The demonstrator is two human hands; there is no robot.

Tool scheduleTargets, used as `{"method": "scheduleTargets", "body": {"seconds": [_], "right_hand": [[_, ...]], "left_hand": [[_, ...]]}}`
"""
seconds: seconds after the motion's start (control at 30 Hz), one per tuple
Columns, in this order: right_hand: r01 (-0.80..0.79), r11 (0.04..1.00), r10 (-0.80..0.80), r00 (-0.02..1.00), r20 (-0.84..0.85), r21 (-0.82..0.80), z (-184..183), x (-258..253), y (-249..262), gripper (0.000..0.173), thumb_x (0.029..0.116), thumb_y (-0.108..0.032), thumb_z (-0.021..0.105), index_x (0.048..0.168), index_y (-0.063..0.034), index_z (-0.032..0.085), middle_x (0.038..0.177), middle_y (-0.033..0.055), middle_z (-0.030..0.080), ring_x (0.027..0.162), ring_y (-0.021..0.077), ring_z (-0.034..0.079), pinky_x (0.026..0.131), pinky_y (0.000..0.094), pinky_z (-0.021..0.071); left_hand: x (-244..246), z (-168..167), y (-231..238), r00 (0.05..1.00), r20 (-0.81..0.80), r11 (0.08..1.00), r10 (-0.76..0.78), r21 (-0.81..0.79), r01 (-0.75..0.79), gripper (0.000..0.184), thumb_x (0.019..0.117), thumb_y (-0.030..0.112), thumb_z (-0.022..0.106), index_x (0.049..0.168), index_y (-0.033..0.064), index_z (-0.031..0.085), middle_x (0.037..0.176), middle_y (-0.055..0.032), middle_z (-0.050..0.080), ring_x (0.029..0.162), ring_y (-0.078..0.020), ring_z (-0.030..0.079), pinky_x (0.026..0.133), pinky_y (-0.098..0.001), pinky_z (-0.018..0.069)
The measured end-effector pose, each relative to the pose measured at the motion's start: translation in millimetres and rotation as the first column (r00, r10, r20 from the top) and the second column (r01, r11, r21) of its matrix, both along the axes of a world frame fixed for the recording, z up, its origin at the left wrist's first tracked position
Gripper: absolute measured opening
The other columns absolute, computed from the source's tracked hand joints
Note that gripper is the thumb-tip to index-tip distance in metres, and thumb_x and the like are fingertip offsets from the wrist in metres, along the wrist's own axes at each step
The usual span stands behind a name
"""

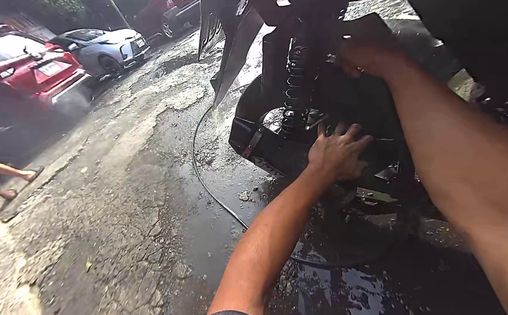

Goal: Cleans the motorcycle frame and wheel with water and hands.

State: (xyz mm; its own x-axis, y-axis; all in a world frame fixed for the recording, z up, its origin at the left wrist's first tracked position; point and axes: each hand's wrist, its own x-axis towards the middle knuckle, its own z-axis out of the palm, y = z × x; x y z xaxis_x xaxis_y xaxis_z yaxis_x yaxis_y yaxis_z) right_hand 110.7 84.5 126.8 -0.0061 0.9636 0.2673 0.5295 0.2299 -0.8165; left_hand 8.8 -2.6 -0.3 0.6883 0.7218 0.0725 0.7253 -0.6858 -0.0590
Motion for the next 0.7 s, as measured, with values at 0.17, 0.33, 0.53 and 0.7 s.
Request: {"method": "scheduleTargets", "body": {"seconds": [0.17,0.33,0.53,0.7], "right_hand": [[0.003,1.0,-0.001,0.999,0.049,-0.03,4,7,3,0.042,0.106,-0.014,0.048,0.146,-0.023,0.057,0.079,0.0066,0.057,0.046,0.0098,0.04,0.042,0.028,0.0387],[0.049,0.998,-0.047,0.997,0.062,-0.04,-8,2,10,0.042,0.1067,-0.018,0.047,0.149,-0.0183,0.051,0.081,0.0088,0.053,0.05,0.0128,0.039,0.046,0.0319,0.0384],[0.076,0.987,-0.096,0.986,0.138,0.143,-36,-3,12,0.048,0.1068,-0.013,0.043,0.154,-0.008,0.045,0.131,0.0292,0.059,0.094,0.0387,0.064,0.081,0.0585,0.051],[0.08,0.937,-0.14,0.978,0.156,0.34,-48,15,15,0.049,0.1081,-0.013,0.041,0.157,-0.0063,0.041,0.127,0.0315,0.063,0.094,0.0416,0.068,0.085,0.0582,0.0536]], "left_hand": [[1,2,2,1.0,0.022,1.0,-0.01,-0.016,0.011,0.053,0.0945,0.051,0.062,0.144,0.0318,0.058,0.158,-0.004,0.045,0.148,-0.033,0.038,0.115,-0.0696,0.0268],[1,1,3,0.999,0.052,0.999,0.0,-0.041,0.002,0.054,0.0945,0.05,0.064,0.144,0.0306,0.058,0.16,-0.0028,0.044,0.146,-0.0325,0.041,0.113,-0.0698,0.0307],[4,1,5,0.999,0.045,0.995,0.003,-0.101,0.002,0.059,0.0959,0.05,0.061,0.151,0.0302,0.051,0.163,-0.0025,0.039,0.151,-0.0334,0.034,0.115,-0.072,0.0258],[3,-2,5,0.994,0.108,0.993,-0.002,-0.121,0.015,0.059,0.0943,0.047,0.066,0.149,0.029,0.054,0.161,-0.0037,0.042,0.148,-0.0345,0.037,0.115,-0.0718,0.0248]]}}
